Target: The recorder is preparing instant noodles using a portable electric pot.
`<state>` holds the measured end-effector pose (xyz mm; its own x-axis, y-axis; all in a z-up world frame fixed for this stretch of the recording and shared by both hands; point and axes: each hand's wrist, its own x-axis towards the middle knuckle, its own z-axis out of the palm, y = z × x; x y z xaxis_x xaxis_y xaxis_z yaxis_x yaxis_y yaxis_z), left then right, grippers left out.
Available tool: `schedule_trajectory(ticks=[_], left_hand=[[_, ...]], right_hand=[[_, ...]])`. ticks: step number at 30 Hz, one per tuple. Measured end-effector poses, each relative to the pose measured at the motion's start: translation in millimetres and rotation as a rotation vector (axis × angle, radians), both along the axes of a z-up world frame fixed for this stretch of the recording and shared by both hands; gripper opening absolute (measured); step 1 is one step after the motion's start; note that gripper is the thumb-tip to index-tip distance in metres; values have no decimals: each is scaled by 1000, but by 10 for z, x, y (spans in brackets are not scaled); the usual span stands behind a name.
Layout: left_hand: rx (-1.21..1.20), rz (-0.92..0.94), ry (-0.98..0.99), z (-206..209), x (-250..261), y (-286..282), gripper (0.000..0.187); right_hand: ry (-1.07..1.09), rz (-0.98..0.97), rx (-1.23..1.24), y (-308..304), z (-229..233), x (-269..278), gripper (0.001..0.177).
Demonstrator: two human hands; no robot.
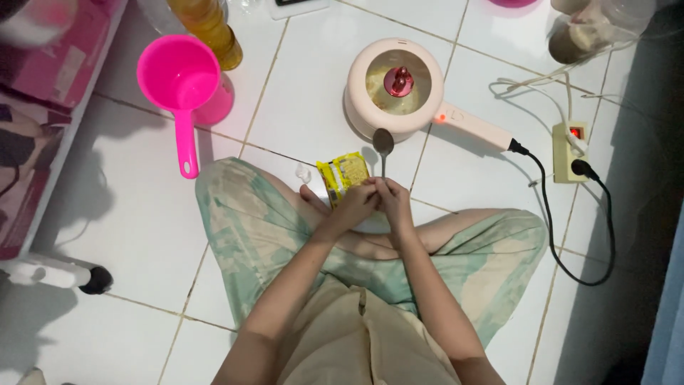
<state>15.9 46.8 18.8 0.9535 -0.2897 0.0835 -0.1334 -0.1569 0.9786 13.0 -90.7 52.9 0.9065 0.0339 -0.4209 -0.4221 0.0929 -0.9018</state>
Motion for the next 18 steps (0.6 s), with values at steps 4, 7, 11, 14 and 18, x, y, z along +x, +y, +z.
schedule_trajectory(ticks=[4,7,11,14,18], left_hand=[[21,-58,71,136,-5,45,26],[-147,45,94,-229,49,203,32],[-358,250,308,414,200,821,35],[-308,510,363,248,356,1028,44],[-190,703,262,-24,317,770,42]], right_hand=[[-59,13,72,-370,-252,108,34],[30,-101,-13,-617,193,146,38],[-88,-170,-59,-1252,267,110,41],[-118,-277,-68,-1415,207,61,42],[-41,-336,-71,-1107,94,-3,42]])
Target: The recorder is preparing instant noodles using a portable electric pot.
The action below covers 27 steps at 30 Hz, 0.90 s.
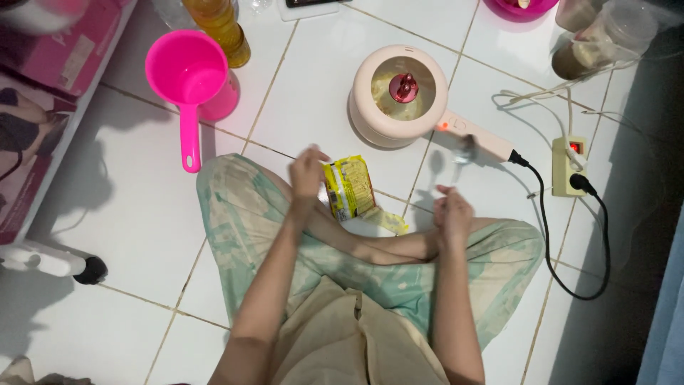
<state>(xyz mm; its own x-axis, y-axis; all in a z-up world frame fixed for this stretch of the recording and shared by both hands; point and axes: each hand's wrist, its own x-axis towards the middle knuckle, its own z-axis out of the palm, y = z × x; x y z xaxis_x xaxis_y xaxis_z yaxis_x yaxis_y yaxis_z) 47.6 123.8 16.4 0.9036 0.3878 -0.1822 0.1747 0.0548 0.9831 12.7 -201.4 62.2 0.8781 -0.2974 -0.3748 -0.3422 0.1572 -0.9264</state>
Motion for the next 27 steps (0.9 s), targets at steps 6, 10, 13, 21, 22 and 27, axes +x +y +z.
schedule_trajectory(ticks=[6,10,13,21,22,27], left_hand=[[67,-364,-129,420,-283,-614,38],[-16,-440,-195,495,-138,-373,44],[45,-168,-23,809,98,13,48],[102,-139,34,572,-81,-56,49],[103,-237,9,582,-142,-150,46],[95,-320,-137,1226,66,-332,52]], right_hand=[[-47,250,93,665,479,87,40],[-86,136,201,503,900,253,39],[-170,99,81,213,893,257,38],[57,153,-44,457,101,-162,39],[68,210,-14,567,105,-185,39],[-18,186,65,558,961,97,37]])
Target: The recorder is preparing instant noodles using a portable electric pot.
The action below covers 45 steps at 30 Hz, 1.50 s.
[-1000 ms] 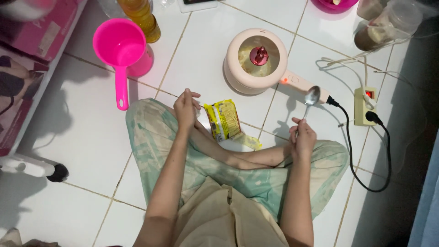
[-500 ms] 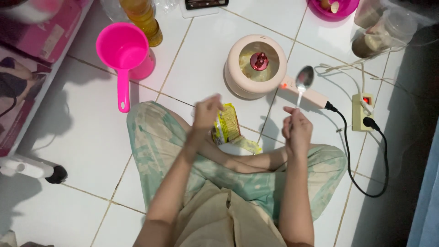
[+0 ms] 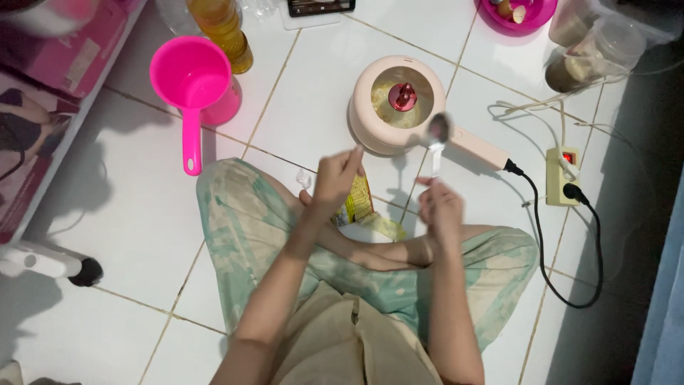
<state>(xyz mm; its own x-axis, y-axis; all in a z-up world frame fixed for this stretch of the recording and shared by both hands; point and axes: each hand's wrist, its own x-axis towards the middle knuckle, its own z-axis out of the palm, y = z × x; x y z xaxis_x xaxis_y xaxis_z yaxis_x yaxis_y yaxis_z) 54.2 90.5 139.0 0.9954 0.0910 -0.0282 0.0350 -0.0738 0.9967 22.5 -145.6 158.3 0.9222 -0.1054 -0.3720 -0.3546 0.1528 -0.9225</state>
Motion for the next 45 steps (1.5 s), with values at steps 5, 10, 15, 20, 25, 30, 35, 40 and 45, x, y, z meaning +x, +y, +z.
schedule_trajectory(ticks=[5,10,15,20,25,30,35,40,45], left_hand=[[3,78,-125,521,171,265,53],[69,178,77,-270,47,323,56],[-12,108,93,-1074,-348,-174,54],[-115,-50,11,-223,-318,-353,50],[-112,-46,111,382,-46,9,53],[-103,141,174,-196,-15,261,53],[-103,146,193,-1017,-75,204,54],[-57,195,232,-1176,-108,223,54],[-73,202,202,-1363,-65,203,53]], right_hand=[[-138,-95,-1,-374,190,143,35],[51,-155,-28,-550,-553,-105,37],[176,-9,-23,-169,-1036,-344,37],[93,109,-12,-22,-522,-142,38],[-42,-34,-38,-253,-44,21,38],[71,-66,-108,-449,-569,-183,39],[134,30,-48,-347,-961,-307,40],[41,53,-33,-303,-650,-80,40],[51,42,-69,-342,-683,-42,40]])
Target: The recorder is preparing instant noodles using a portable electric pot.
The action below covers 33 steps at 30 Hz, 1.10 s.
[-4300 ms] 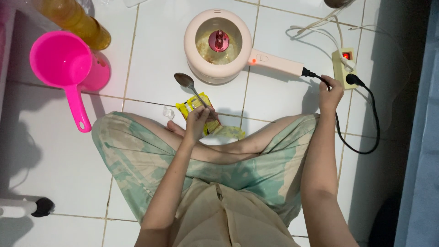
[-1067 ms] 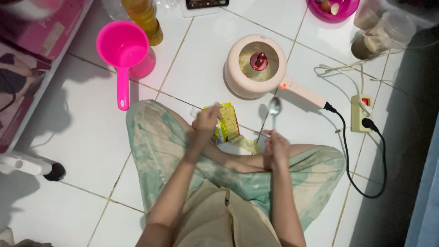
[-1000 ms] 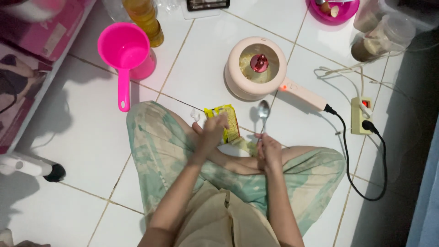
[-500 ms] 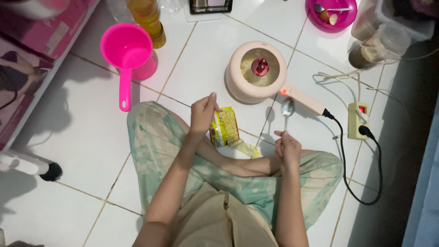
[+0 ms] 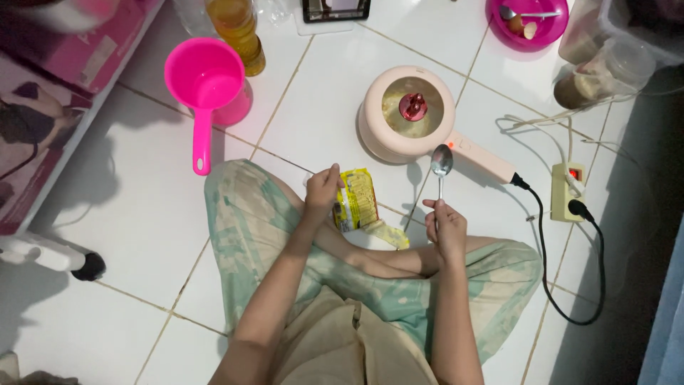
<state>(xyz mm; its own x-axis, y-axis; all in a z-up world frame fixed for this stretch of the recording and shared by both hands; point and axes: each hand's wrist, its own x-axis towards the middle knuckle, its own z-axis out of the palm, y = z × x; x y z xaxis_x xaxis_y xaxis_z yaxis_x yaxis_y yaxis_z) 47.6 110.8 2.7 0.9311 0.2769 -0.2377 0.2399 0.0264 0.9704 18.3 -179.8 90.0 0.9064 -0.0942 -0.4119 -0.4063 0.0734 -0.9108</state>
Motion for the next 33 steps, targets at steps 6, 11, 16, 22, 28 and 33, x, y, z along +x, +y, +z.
schedule_trajectory(ticks=[6,11,16,22,28,33], left_hand=[[25,-19,-10,200,-78,-13,52],[75,-34,79,74,-21,-41,52],[-200,68,8,-123,-31,1,52],[-183,22,-127,-145,-6,-2,35],[-159,-129,-202,-2,-51,-8,30],[-209,-47,-207,262,-134,31,31]], right_hand=[[90,-60,53,6,-433,-220,38],[79,-35,57,-10,-425,-140,38],[79,-35,38,69,-321,-177,39],[65,-8,11,175,-139,-222,41],[11,17,70,384,-122,-314,38],[-56,27,0,395,348,-304,40]])
